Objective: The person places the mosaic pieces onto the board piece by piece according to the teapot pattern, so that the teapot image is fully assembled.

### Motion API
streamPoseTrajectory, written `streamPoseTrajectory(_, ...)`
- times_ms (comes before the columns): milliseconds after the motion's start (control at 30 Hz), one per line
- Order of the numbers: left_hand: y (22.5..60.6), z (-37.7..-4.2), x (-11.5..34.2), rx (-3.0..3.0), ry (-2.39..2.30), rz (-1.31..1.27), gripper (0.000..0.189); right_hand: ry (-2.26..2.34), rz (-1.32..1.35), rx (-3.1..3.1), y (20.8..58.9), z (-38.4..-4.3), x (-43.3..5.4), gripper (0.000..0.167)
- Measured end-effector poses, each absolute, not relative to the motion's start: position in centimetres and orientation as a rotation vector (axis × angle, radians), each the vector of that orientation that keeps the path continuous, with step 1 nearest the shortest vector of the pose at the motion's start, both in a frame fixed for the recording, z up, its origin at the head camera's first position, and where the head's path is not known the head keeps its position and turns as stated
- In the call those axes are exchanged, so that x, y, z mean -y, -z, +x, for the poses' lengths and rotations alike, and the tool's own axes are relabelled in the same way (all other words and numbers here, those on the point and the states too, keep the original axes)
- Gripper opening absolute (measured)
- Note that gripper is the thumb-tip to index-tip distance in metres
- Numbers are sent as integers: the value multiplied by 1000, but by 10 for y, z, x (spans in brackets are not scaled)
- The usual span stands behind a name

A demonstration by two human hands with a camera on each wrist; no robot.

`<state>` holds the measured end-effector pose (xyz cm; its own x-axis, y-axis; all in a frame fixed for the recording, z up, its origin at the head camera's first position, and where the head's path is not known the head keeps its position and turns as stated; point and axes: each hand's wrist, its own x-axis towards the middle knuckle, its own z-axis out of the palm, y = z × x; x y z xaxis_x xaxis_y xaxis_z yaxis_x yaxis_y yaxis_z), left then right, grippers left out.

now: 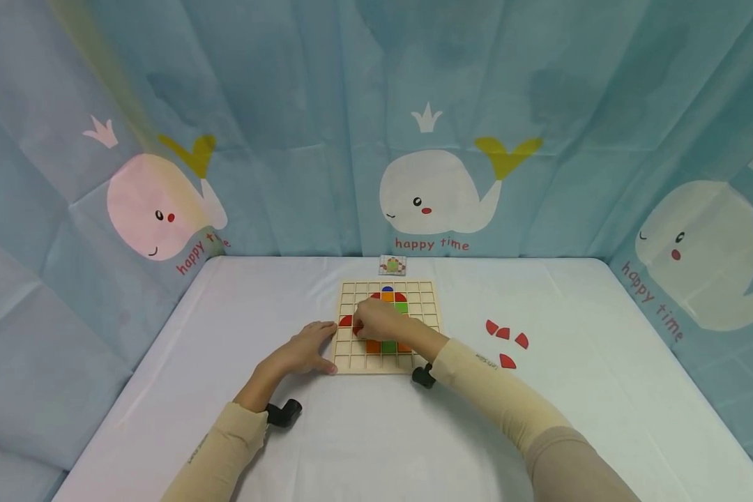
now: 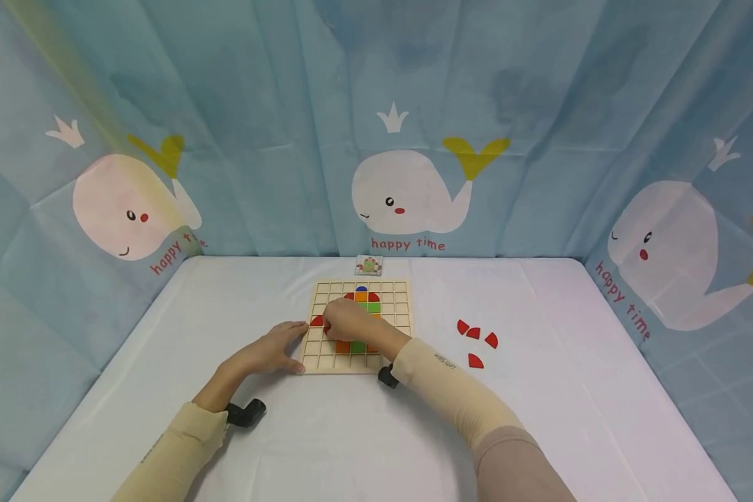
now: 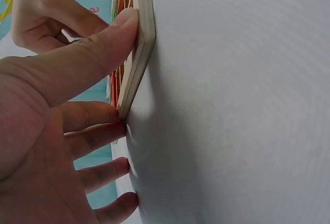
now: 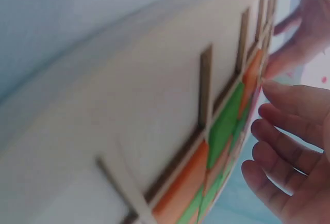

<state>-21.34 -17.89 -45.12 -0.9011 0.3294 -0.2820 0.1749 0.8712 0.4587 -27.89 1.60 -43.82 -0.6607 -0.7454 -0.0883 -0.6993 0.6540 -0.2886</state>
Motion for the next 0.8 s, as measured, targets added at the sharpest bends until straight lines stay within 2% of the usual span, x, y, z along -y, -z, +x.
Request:
streamPoseTrajectory(333,453,-214,178,-2700,-604,377,89,457,-1156,-2739,419,-284,-55,20)
streamPoseTrajectory(533,453,-213,178,-2711,-614,389,89,507,-989,-2777,401,-287,-91,24)
streamPoseTrajectory(800,452,-211,177,-2700,-618,361,89,512,-824,-2832,396,-286,-145,22)
